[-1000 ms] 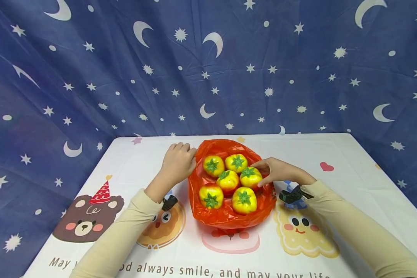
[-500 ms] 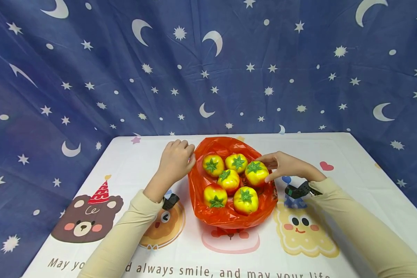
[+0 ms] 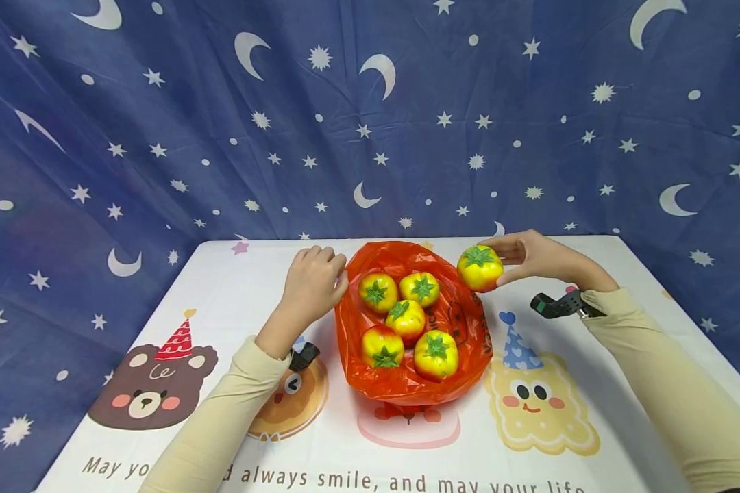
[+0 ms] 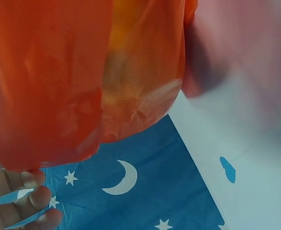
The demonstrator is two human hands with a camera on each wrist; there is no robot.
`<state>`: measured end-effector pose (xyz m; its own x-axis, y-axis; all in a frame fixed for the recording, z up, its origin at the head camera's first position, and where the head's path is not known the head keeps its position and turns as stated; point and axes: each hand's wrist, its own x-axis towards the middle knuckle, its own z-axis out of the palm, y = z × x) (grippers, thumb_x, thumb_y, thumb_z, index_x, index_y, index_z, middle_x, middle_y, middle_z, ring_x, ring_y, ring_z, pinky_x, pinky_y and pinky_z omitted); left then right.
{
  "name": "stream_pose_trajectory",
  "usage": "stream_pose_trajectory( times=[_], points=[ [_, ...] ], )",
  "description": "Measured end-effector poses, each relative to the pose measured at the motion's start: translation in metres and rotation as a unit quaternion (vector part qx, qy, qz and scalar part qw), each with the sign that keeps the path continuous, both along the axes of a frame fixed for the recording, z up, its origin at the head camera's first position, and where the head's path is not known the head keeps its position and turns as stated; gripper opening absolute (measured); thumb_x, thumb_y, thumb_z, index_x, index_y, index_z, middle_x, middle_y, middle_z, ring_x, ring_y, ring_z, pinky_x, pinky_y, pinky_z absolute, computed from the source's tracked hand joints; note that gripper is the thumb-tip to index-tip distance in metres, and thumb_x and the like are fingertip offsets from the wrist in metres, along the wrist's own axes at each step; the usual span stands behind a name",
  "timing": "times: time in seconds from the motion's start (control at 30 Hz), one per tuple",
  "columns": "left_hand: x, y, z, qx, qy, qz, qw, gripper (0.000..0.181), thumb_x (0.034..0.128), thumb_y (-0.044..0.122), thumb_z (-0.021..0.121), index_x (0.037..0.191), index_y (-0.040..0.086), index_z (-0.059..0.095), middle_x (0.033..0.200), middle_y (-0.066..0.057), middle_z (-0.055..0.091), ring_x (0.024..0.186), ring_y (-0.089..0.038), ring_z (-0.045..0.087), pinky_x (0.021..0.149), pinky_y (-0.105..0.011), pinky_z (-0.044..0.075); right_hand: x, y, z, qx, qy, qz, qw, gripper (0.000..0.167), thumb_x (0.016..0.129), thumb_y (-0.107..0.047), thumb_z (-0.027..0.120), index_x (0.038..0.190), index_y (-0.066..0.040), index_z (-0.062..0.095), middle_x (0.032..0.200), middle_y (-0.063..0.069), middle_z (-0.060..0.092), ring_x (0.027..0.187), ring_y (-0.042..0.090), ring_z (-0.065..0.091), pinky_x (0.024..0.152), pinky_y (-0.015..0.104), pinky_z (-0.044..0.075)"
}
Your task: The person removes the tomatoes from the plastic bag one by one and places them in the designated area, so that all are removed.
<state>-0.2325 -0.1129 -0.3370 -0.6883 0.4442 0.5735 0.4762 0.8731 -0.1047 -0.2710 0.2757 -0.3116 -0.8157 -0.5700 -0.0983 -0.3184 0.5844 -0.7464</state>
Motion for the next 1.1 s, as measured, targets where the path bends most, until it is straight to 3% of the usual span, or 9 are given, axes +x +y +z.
stream_pose_trajectory(
  times=[0.2,0.47,0.57,0.77,1.0,1.1],
  points=[
    [0.000,0.001,0.000,0.002,0.005,-0.002,1.0000,0.009,0.0814,0.013,0.058,0.074,0.008,0.060,0.067,-0.005,0.055,0.069,-0.026,0.054,0.070,-0.038,0.045,-0.009,0.014,0.007,0.009,0.001,-0.061,0.9981,0.075,0.078,-0.018,0.075,0.140,0.000,0.039,0.138,0.022,0.048,0.126,0.039,0.049,0.095,0.036,0.048],
    [-0.001,0.000,-0.002,0.008,0.011,-0.008,0.9999,0.011,0.0816,0.014,0.058,0.072,0.009,0.059,0.067,-0.005,0.053,0.069,-0.025,0.053,0.071,-0.038,0.045,-0.021,0.029,-0.003,-0.001,0.012,-0.126,0.9920,0.074,0.078,-0.018,0.074,0.141,-0.002,0.038,0.139,0.023,0.047,0.123,0.031,0.053,0.087,0.020,0.051],
    [-0.001,0.000,-0.004,0.011,0.015,-0.012,0.9997,0.011,0.0817,0.014,0.058,0.072,0.009,0.058,0.066,-0.005,0.053,0.068,-0.025,0.053,0.070,-0.037,0.044,-0.025,0.035,-0.010,-0.008,0.016,-0.148,0.9888,0.075,0.080,-0.019,0.073,0.142,-0.001,0.036,0.140,0.024,0.045,0.127,0.035,0.048,0.088,0.019,0.050],
    [0.000,0.000,-0.005,0.017,0.020,-0.014,0.9995,0.011,0.0820,0.014,0.058,0.072,0.009,0.058,0.067,-0.005,0.054,0.068,-0.025,0.052,0.070,-0.038,0.045,-0.033,0.045,-0.032,-0.029,0.015,-0.190,0.9812,0.080,0.081,-0.023,0.072,0.144,0.001,0.030,0.145,0.026,0.037,0.133,0.041,0.038,0.096,0.031,0.042],
    [0.001,0.000,-0.006,0.023,0.021,-0.016,0.9994,0.011,0.0817,0.013,0.058,0.071,0.009,0.057,0.067,-0.005,0.053,0.067,-0.024,0.051,0.071,-0.038,0.045,-0.039,0.052,-0.062,-0.050,0.002,-0.195,0.9796,0.081,0.082,-0.022,0.071,0.145,0.003,0.027,0.148,0.025,0.032,0.134,0.041,0.035,0.091,0.013,0.043],
    [0.001,0.001,-0.006,0.025,0.022,-0.018,0.9993,0.012,0.0816,0.013,0.059,0.071,0.009,0.057,0.067,-0.005,0.052,0.067,-0.024,0.051,0.071,-0.038,0.045,-0.041,0.053,-0.073,-0.054,-0.001,-0.195,0.9793,0.081,0.081,-0.022,0.072,0.144,0.003,0.028,0.148,0.025,0.032,0.135,0.041,0.035,0.092,0.012,0.042]
  ],
)
